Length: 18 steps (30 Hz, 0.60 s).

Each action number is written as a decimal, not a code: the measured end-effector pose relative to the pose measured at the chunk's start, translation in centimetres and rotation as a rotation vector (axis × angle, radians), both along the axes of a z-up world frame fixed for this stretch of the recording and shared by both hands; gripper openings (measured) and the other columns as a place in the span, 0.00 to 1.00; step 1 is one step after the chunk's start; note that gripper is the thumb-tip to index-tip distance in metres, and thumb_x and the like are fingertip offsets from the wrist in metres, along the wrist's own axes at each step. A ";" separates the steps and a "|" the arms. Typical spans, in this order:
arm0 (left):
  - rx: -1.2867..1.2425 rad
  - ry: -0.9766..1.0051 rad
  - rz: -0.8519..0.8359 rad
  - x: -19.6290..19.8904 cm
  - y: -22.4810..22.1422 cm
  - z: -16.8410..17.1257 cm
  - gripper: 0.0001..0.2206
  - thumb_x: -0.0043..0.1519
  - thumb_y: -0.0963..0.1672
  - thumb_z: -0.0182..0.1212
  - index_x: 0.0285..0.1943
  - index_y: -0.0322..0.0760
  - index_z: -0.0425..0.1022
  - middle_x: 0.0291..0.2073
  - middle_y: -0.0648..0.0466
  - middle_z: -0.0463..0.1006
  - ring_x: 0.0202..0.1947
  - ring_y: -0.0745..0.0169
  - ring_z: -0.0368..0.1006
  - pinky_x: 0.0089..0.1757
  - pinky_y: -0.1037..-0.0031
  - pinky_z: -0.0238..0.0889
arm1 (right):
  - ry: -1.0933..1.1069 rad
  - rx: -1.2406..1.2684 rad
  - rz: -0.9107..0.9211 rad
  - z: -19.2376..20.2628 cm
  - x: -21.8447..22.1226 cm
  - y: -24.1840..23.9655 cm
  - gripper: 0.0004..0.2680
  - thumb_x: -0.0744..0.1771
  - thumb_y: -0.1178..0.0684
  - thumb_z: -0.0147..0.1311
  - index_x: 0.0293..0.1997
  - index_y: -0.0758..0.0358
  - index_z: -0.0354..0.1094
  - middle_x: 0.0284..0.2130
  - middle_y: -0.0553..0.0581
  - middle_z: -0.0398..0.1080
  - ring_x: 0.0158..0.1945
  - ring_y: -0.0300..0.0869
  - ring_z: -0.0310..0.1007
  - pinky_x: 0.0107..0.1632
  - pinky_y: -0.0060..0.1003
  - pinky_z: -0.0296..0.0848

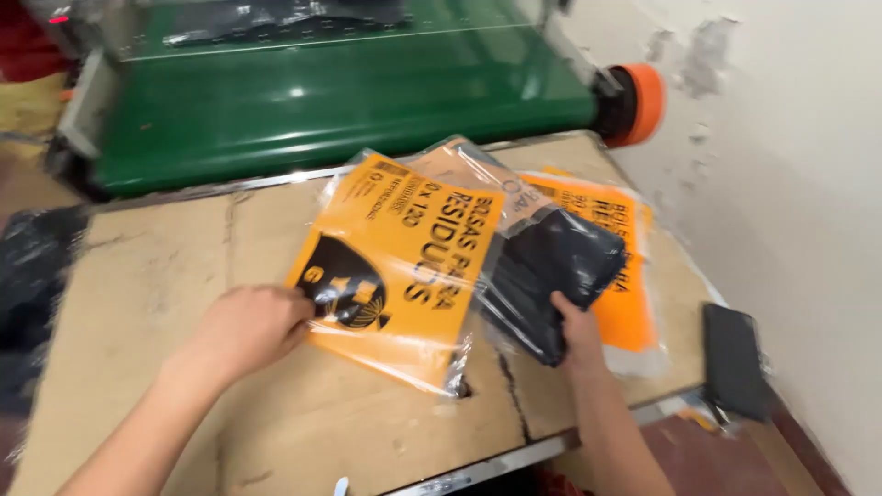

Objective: Folding large black plastic bags and inserting them into labeled plastic packaging sleeves at a packaging station.

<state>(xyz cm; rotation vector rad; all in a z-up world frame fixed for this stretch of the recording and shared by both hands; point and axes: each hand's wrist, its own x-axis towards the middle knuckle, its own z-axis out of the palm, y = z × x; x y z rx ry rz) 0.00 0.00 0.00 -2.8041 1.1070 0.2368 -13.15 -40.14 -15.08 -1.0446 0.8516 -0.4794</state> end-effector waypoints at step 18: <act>-0.253 0.299 0.140 -9.2 8.5 -10.7 0.11 0.54 0.50 0.72 0.34 0.47 0.73 0.45 0.61 0.71 0.56 0.56 0.59 0.40 0.61 0.73 | 0.554 -0.130 0.169 7.5 -16.7 3.6 0.26 0.64 0.60 0.48 0.73 0.63 0.50 0.63 0.61 0.61 0.63 0.52 0.60 0.66 0.42 0.55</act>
